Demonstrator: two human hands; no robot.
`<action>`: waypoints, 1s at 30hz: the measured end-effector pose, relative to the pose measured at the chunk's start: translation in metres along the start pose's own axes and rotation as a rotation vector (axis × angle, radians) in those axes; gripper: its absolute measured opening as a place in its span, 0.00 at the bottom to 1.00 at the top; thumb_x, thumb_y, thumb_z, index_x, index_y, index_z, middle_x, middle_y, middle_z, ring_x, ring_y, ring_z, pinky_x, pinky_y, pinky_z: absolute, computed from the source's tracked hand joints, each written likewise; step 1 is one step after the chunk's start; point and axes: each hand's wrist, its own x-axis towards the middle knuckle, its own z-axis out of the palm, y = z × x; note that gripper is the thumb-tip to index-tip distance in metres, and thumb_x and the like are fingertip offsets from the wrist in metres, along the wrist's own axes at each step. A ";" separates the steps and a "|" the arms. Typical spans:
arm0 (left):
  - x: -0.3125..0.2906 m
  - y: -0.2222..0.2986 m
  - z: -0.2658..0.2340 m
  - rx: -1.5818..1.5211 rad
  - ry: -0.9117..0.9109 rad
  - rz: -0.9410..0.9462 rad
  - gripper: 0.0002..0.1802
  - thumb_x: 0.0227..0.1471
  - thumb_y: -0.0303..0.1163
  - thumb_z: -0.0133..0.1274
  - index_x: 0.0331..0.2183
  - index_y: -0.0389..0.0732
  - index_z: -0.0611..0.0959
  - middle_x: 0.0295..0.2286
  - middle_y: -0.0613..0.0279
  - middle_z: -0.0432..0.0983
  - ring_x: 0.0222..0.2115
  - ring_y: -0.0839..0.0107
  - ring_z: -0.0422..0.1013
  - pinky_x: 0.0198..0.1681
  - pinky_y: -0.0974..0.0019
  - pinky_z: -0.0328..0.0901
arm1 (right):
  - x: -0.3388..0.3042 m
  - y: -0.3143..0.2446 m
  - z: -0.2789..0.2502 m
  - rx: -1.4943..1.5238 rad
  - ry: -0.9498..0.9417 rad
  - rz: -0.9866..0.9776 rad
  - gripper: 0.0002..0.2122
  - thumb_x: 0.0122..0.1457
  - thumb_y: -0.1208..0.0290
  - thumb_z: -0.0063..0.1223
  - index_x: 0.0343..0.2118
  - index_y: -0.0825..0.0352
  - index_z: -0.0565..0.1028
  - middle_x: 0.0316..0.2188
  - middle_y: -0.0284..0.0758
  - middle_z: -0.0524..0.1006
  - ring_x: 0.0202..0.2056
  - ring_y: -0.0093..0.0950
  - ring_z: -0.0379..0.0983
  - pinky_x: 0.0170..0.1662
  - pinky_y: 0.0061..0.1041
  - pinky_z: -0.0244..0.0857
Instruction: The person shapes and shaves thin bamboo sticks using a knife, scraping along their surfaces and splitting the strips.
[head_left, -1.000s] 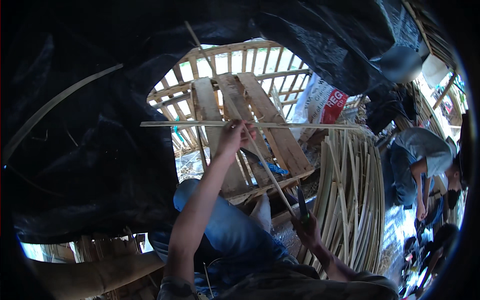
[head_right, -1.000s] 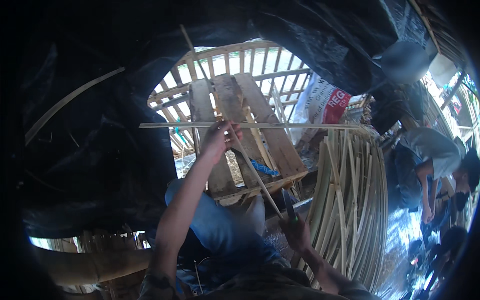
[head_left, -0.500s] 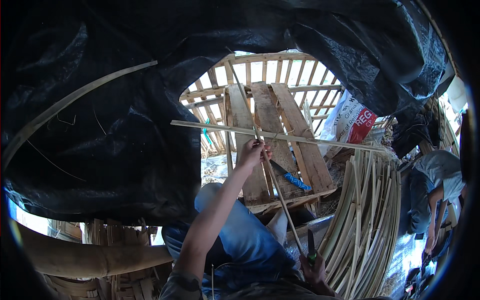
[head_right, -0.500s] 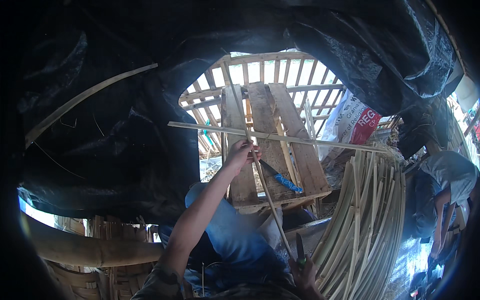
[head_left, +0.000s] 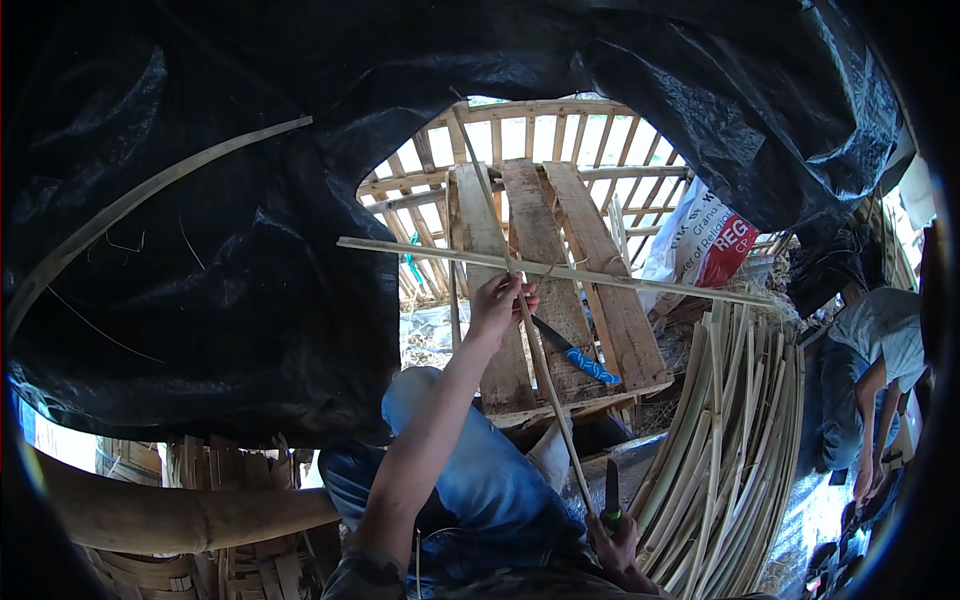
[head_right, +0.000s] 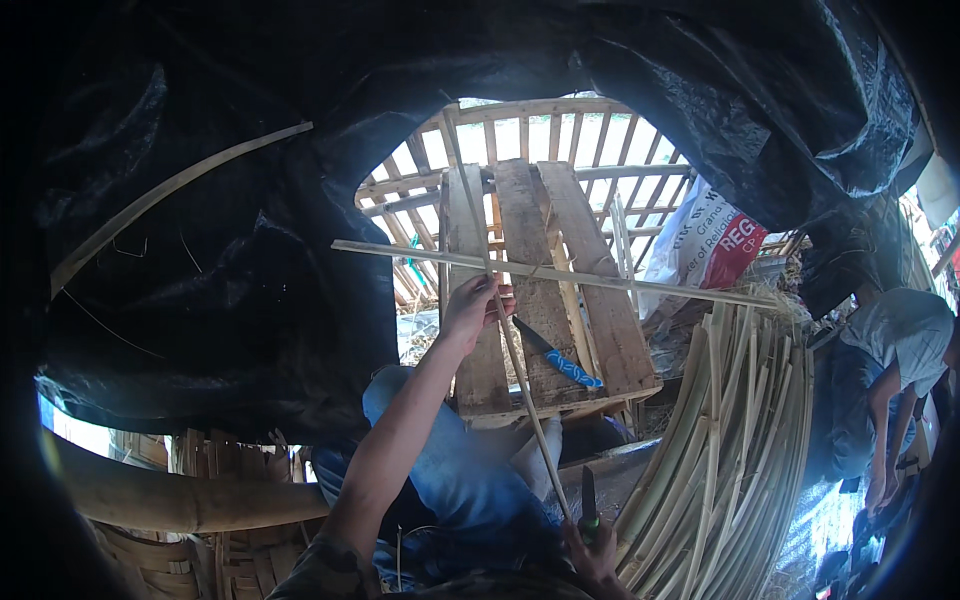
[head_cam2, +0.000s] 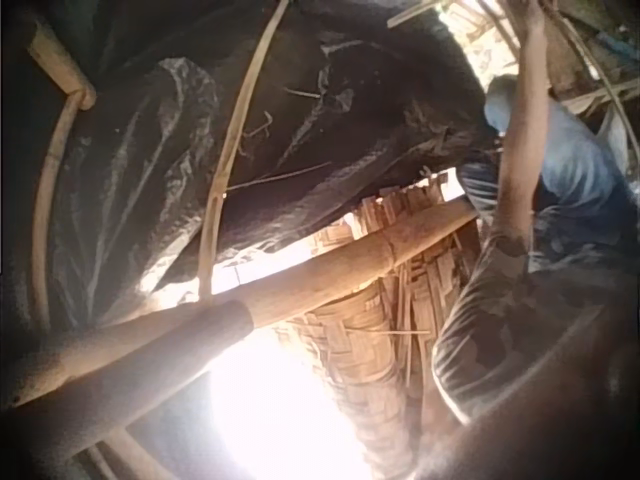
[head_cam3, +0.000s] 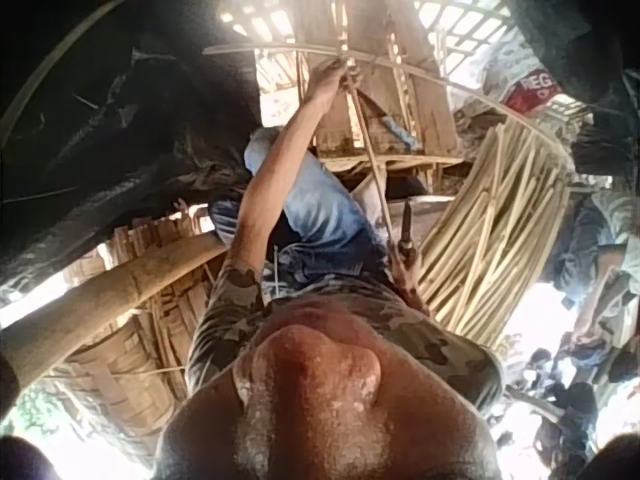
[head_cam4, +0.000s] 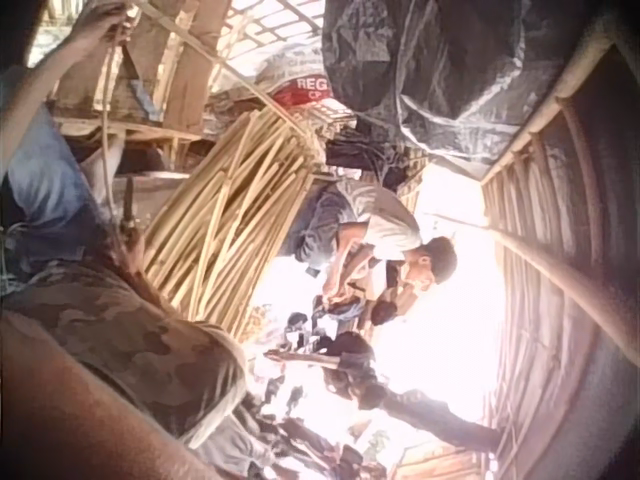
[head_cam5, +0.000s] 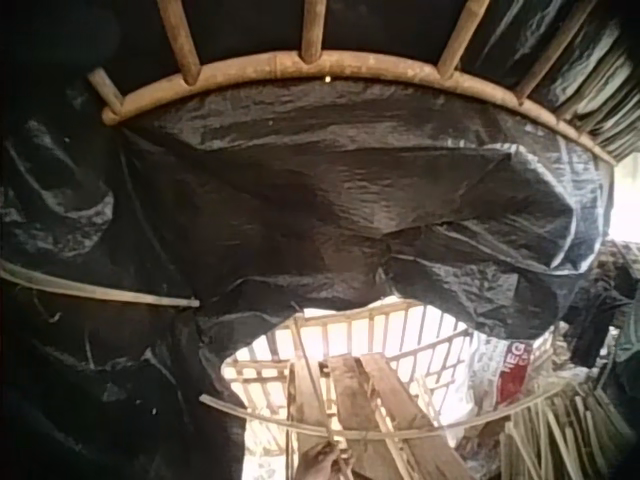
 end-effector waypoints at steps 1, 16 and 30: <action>-0.007 0.001 0.001 -0.012 -0.006 0.018 0.18 0.58 0.40 0.49 0.41 0.34 0.73 0.35 0.56 0.75 0.33 0.68 0.75 0.39 0.65 0.74 | -0.001 0.001 -0.002 -0.005 -0.001 0.005 0.14 0.55 0.62 0.55 0.23 0.68 0.69 0.12 0.30 0.70 0.15 0.20 0.67 0.18 0.22 0.58; -0.055 0.068 0.021 -0.097 -0.114 0.181 0.15 0.60 0.31 0.44 0.47 0.33 0.70 0.38 0.52 0.75 0.37 0.64 0.75 0.42 0.63 0.72 | 0.065 -0.095 0.010 0.312 -0.128 -0.183 0.13 0.60 0.67 0.51 0.33 0.75 0.70 0.25 0.40 0.78 0.24 0.25 0.77 0.26 0.21 0.70; -0.124 0.113 -0.011 -0.035 0.079 0.354 0.21 0.58 0.33 0.49 0.50 0.34 0.71 0.49 0.52 0.69 0.48 0.65 0.68 0.50 0.62 0.66 | 0.096 -0.186 0.064 0.514 -0.130 -0.452 0.12 0.59 0.73 0.52 0.24 0.63 0.60 0.23 0.38 0.75 0.13 0.18 0.65 0.14 0.16 0.54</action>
